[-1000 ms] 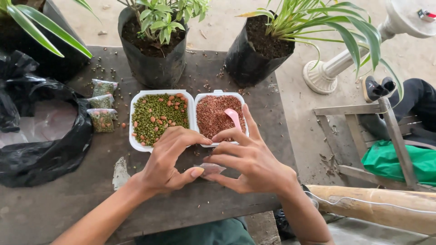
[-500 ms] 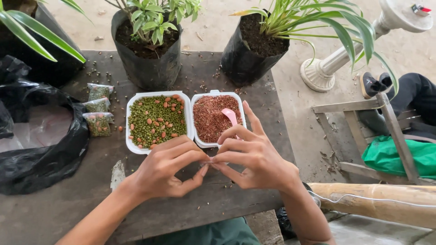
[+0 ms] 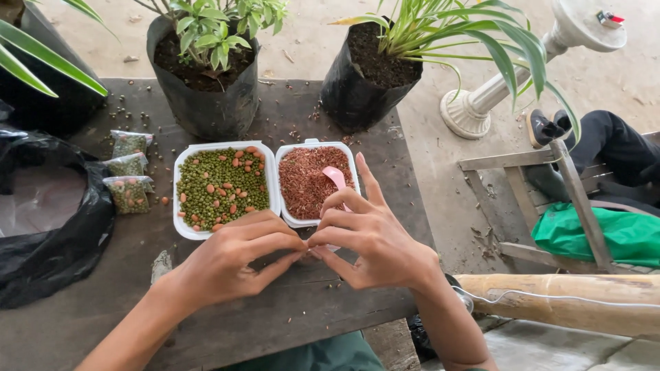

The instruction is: Organizing and sorting green and red seeds into plastic containers using a spoon and a small bag

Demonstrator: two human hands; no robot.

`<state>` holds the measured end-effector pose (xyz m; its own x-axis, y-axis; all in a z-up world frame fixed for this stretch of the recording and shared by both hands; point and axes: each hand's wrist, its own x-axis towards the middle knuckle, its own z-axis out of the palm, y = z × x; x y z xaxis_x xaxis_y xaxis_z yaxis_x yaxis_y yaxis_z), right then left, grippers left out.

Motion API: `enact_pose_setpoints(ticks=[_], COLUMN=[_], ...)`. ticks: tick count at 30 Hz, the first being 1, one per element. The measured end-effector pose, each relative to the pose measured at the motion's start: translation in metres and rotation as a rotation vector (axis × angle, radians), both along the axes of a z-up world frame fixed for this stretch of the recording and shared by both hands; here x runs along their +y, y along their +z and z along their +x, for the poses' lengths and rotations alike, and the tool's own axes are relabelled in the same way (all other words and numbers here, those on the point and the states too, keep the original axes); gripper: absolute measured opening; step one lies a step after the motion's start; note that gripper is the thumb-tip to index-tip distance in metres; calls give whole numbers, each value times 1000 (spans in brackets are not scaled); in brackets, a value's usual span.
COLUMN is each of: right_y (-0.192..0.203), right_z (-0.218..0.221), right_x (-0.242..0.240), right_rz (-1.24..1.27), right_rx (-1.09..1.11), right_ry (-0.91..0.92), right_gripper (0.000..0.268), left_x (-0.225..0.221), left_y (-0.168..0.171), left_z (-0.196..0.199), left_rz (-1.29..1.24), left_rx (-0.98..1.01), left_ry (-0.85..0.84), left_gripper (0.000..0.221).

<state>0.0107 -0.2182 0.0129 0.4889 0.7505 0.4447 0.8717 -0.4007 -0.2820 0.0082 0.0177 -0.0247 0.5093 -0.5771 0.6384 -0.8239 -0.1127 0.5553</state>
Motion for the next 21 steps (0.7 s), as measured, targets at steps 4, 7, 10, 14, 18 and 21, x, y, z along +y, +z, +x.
enact_pose_setpoints(ticks=[4, 7, 10, 14, 18, 21], right_y=[-1, -2, -3, -3, -1, -4], right_z=[0, -1, 0, -1, -1, 0], right_x=[-1, 0, 0, 1, 4, 5], right_rz=[-1, -17, -24, -14, -18, 14], right_rx=[-15, -8, -18, -15, -17, -16], right_ry=[-10, -22, -27, -24, -9, -11], right_gripper=[4, 5, 4, 5, 5, 2], left_x=[0, 0, -1, -1, 2, 5], left_y=[-5, -7, -6, -4, -4, -5], left_z=[2, 2, 3, 3, 6, 7], left_rz=[-17, -23, -29, -23, -25, -18], left_rx=[-11, 4, 2, -4, 32, 59], left_ry=[7, -1, 10, 12, -19, -32], left_gripper=[7, 6, 4, 3, 5, 7])
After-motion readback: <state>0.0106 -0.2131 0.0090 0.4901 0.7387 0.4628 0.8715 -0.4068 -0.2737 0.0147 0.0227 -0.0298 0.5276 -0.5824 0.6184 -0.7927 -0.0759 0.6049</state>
